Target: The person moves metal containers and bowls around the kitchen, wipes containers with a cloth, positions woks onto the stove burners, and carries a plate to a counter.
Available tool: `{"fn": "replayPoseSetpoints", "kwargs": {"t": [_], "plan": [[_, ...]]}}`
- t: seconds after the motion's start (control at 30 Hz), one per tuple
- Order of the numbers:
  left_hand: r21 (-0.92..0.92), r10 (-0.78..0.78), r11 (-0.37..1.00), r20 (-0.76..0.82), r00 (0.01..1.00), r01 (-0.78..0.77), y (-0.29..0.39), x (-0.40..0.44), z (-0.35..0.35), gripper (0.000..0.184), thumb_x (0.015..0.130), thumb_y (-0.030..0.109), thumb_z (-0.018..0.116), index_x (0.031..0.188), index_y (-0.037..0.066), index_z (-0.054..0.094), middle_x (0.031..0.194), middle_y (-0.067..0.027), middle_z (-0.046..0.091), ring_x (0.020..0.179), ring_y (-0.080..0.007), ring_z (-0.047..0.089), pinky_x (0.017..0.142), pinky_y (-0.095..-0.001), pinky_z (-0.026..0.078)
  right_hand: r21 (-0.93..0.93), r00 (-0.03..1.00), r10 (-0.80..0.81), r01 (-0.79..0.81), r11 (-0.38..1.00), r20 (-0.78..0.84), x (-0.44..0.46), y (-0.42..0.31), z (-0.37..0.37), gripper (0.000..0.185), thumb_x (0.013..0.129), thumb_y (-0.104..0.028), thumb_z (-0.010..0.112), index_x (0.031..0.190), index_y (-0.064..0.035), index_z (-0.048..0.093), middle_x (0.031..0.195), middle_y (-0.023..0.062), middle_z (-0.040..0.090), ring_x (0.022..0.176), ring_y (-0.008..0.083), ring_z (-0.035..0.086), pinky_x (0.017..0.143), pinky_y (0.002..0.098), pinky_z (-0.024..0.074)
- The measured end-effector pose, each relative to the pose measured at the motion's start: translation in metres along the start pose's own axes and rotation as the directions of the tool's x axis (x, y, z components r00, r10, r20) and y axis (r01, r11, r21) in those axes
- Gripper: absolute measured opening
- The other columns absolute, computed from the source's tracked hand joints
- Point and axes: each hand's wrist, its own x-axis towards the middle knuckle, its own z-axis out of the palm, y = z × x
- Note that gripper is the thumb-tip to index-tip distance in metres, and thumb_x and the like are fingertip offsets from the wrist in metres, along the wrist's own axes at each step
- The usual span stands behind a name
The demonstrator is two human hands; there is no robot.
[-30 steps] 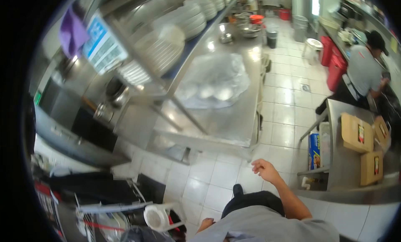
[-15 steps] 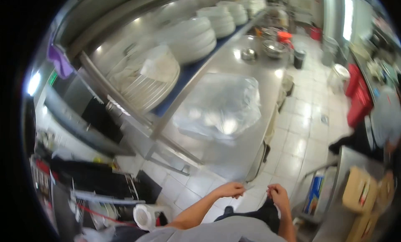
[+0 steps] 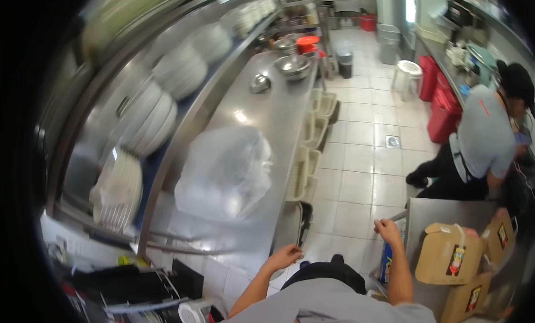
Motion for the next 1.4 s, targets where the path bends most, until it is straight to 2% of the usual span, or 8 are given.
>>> {"fn": "replayPoseSetpoints", "kwargs": {"t": [0.3, 0.73, 0.83, 0.87, 0.9, 1.23, 1.3, 1.4], "plan": [[-0.063, -0.328, 0.94, 0.098, 0.94, 0.334, -0.031, 0.003, 0.007, 0.032, 0.092, 0.028, 0.057, 0.111, 0.003, 0.058, 0.091, -0.0091, 0.066, 0.075, -0.0158, 0.063, 0.065, -0.0276, 0.048, 0.757, 0.935, 0.356, -0.23, 0.611, -0.004, -0.023, 0.085, -0.032, 0.028, 0.093, -0.029, 0.054, 0.088, -0.0013, 0.056, 0.079, 0.0118, 0.064, 0.07, 0.0208, 0.066, 0.061, 0.032, 0.0532], [-0.272, -0.49, 0.844, -0.04, 0.871, 0.463, -0.083, 0.017, 0.019, 0.032, 0.092, 0.027, 0.054, 0.112, 0.003, 0.059, 0.088, -0.0084, 0.065, 0.077, -0.017, 0.062, 0.065, -0.0305, 0.05, 0.753, 0.958, 0.263, -0.257, 0.605, 0.115, 0.012, 0.066, -0.035, 0.019, 0.09, -0.02, 0.059, 0.096, -0.0025, 0.059, 0.085, 0.008, 0.065, 0.073, 0.0153, 0.063, 0.061, 0.0292, 0.0492], [-0.668, -0.67, 0.617, -0.169, 0.723, 0.416, -0.143, -0.002, 0.067, 0.025, 0.086, 0.025, 0.061, 0.096, 0.002, 0.064, 0.076, -0.0115, 0.064, 0.067, -0.022, 0.063, 0.061, -0.0381, 0.05, 0.608, 0.967, 0.236, -0.242, 0.756, 0.091, 0.069, 0.061, -0.035, 0.02, 0.091, -0.024, 0.058, 0.096, -0.0044, 0.061, 0.085, 0.007, 0.065, 0.074, 0.0145, 0.063, 0.063, 0.0263, 0.0489], [0.101, -0.42, 0.901, -0.033, 0.907, 0.421, -0.205, -0.011, 0.086, 0.022, 0.082, 0.024, 0.063, 0.09, 0.003, 0.067, 0.077, -0.0136, 0.065, 0.068, -0.0248, 0.064, 0.063, -0.0403, 0.051, 0.579, 0.971, 0.232, -0.22, 0.785, 0.054, 0.085, 0.033, -0.041, 0.021, 0.091, -0.024, 0.059, 0.096, -0.0039, 0.062, 0.085, 0.007, 0.065, 0.075, 0.0142, 0.063, 0.064, 0.0256, 0.049], [0.757, -0.122, 0.654, 0.108, 0.987, -0.002, -0.252, -0.02, 0.101, 0.019, 0.079, 0.023, 0.065, 0.083, 0.004, 0.069, 0.077, -0.0158, 0.066, 0.07, -0.0276, 0.065, 0.065, -0.0425, 0.051, 0.579, 0.971, 0.235, -0.216, 0.786, 0.043, 0.103, 0.01, -0.05, 0.021, 0.091, -0.024, 0.059, 0.096, -0.0039, 0.062, 0.085, 0.007, 0.065, 0.075, 0.0142, 0.063, 0.064, 0.0256, 0.049], [0.627, -0.369, 0.774, 0.34, 0.865, 0.084, -0.139, 0.156, 0.053, 0.017, 0.075, 0.022, 0.066, 0.077, 0.006, 0.071, 0.078, -0.0181, 0.067, 0.073, -0.0315, 0.066, 0.067, -0.0457, 0.052, 0.047, 0.968, 0.244, -0.247, 0.968, 0.063, 0.313, 0.131, -0.085, 0.032, 0.09, -0.026, 0.053, 0.086, 0.0039, 0.061, 0.074, 0.0142, 0.065, 0.064, 0.0186, 0.063, 0.055, 0.0311, 0.0491], [-0.043, -0.694, 0.714, 0.078, 0.715, 0.698, -0.15, 0.262, 0.039, 0.025, 0.083, 0.018, 0.053, 0.085, -0.002, 0.068, 0.083, -0.0223, 0.066, 0.081, -0.0351, 0.066, 0.07, -0.0424, 0.052, -0.277, 0.916, 0.4, -0.379, 0.883, 0.021, 0.259, 0.1, -0.103, 0.028, 0.082, -0.021, 0.052, 0.085, 0.0047, 0.064, 0.076, 0.0246, 0.065, 0.076, 0.0395, 0.065, 0.071, 0.0464, 0.0518], [0.356, -0.308, 0.883, -0.056, 0.95, 0.307, -0.002, 0.437, -0.042, 0.032, 0.087, 0.022, 0.046, 0.099, -0.001, 0.063, 0.1, -0.0264, 0.063, 0.097, -0.0401, 0.061, 0.083, -0.0481, 0.047, -0.407, 0.774, 0.604, -0.498, 0.766, 0.189, 0.206, 0.185, -0.093, 0.02, 0.077, -0.019, 0.061, 0.081, 0.0002, 0.065, 0.073, 0.0164, 0.065, 0.066, 0.027, 0.065, 0.064, 0.0415, 0.0519]]}}
